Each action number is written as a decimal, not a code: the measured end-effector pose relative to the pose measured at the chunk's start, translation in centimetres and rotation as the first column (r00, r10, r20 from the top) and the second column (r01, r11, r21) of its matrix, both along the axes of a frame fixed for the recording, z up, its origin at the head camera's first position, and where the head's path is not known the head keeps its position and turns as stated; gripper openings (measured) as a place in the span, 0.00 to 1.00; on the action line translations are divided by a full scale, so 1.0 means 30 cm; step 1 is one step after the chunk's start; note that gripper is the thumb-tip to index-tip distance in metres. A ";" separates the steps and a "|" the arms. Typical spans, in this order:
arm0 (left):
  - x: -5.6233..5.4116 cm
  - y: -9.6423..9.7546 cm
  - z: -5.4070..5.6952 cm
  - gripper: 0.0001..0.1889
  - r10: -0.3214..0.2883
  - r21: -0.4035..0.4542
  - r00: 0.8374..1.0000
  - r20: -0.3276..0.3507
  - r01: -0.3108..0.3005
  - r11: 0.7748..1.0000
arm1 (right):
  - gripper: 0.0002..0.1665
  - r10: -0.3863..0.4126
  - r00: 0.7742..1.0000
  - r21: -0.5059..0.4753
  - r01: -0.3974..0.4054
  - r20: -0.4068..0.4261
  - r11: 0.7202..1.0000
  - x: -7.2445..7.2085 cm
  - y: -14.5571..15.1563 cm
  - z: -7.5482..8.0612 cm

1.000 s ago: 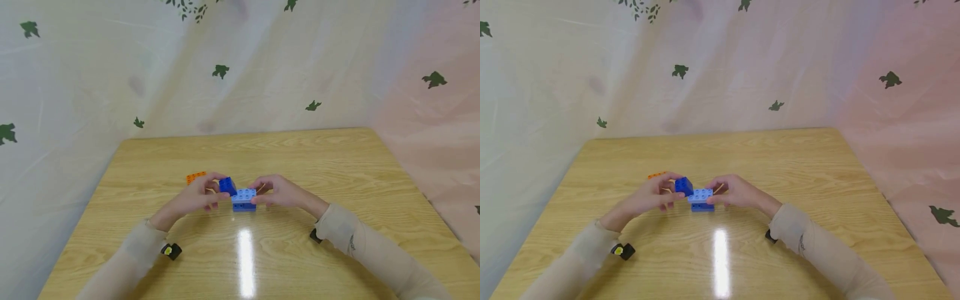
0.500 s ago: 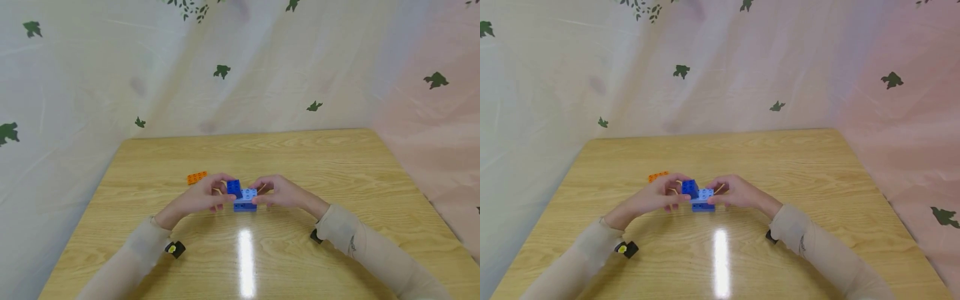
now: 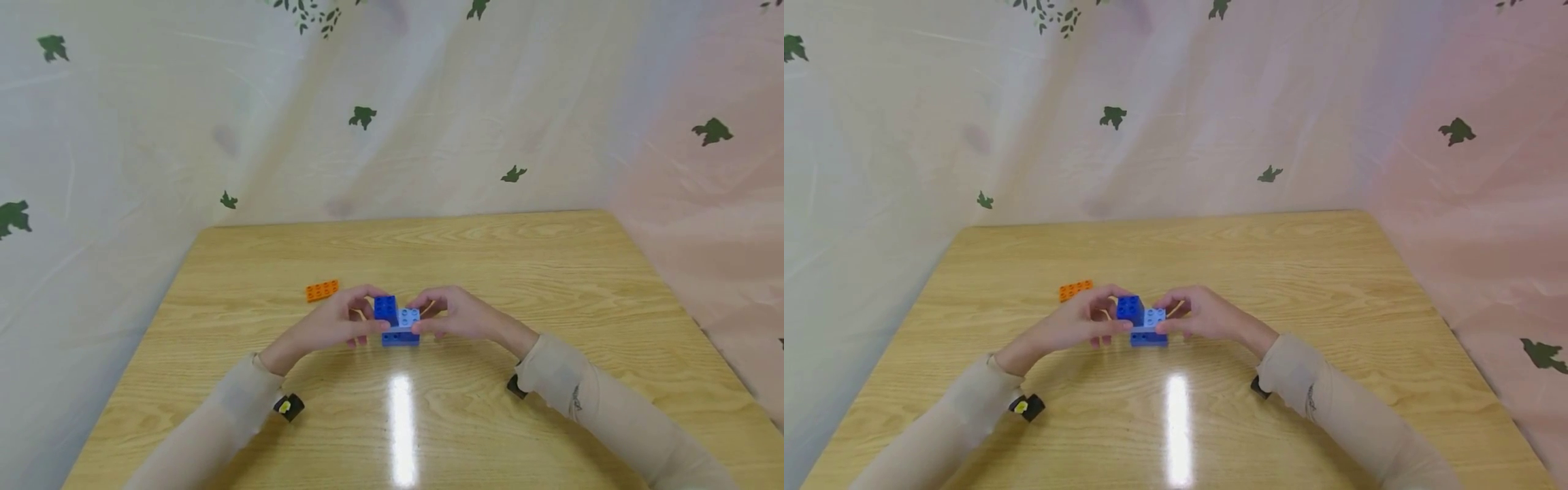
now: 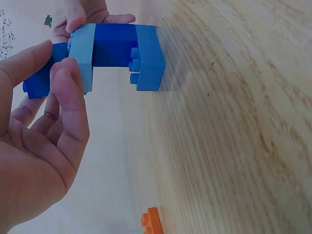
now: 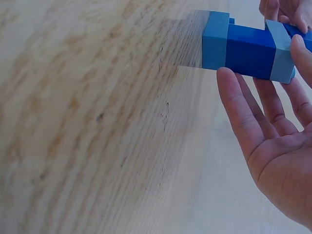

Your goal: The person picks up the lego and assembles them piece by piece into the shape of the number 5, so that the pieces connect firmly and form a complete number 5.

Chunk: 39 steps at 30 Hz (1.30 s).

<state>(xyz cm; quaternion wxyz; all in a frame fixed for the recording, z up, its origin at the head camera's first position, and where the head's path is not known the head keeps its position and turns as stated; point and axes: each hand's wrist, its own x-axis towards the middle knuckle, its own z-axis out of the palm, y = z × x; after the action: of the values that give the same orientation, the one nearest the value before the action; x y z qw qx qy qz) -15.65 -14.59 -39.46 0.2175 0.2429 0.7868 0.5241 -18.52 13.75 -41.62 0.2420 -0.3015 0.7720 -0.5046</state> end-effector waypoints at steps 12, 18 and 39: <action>0.000 0.025 -0.025 0.26 -0.012 -0.015 1.000 -0.008 0.012 1.000 | 0.20 -0.001 1.000 0.005 0.001 0.014 1.000 0.005 0.004 -0.002; 0.003 0.027 -0.031 0.27 -0.054 -0.007 0.997 0.058 0.054 0.999 | 0.20 -0.004 1.000 0.002 0.004 0.008 1.000 0.008 0.008 0.000; 0.005 0.043 -0.045 0.19 -0.006 0.007 0.996 0.090 0.006 1.000 | 0.18 -0.003 1.000 0.001 0.003 0.017 1.000 0.005 -0.001 0.000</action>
<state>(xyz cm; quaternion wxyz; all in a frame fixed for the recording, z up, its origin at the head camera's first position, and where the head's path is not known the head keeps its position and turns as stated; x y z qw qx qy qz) -15.51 -13.29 -40.82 0.2536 0.2222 0.7737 0.5364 -18.38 13.71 -41.61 0.2480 -0.2960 0.7705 -0.5072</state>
